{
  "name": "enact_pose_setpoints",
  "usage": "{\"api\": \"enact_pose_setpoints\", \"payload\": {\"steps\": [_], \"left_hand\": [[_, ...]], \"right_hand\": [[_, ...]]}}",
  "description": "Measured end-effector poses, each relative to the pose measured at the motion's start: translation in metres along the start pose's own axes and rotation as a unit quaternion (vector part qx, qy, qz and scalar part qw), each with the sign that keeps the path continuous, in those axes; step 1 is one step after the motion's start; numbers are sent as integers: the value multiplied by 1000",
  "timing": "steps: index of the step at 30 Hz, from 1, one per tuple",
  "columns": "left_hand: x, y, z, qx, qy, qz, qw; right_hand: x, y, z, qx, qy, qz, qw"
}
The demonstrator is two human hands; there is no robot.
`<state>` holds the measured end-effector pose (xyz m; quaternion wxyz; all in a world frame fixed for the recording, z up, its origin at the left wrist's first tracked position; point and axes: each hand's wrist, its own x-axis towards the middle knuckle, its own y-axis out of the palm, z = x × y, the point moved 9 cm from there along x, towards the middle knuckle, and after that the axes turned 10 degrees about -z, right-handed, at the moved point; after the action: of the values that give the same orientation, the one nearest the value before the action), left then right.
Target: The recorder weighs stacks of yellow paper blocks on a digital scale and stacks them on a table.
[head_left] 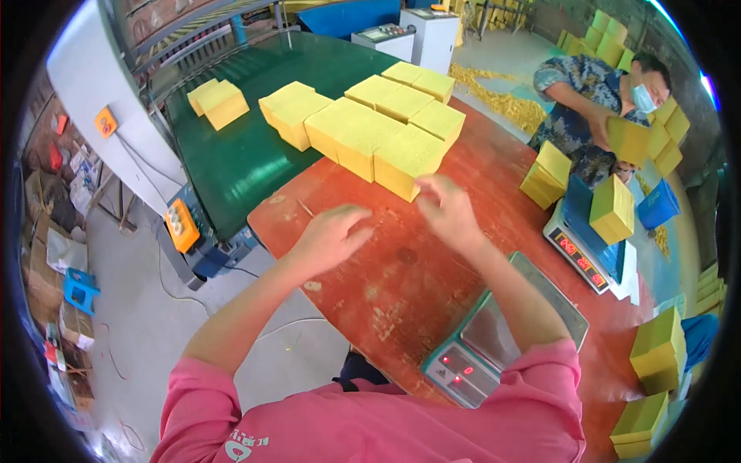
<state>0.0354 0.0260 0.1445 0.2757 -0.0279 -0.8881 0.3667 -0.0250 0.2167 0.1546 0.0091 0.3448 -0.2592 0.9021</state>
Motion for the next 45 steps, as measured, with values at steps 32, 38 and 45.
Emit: {"api": "enact_pose_setpoints", "payload": {"steps": [32, 38, 45], "left_hand": [[-106, 46, -30, 60, 222, 185, 956], [-123, 26, -44, 77, 190, 188, 960], [-129, 37, -26, 88, 154, 180, 967]], "right_hand": [[-173, 26, 104, -132, 195, -185, 954], [-381, 66, 120, 134, 512, -317, 787], [-351, 165, 113, 569, 524, -250, 582]]}}
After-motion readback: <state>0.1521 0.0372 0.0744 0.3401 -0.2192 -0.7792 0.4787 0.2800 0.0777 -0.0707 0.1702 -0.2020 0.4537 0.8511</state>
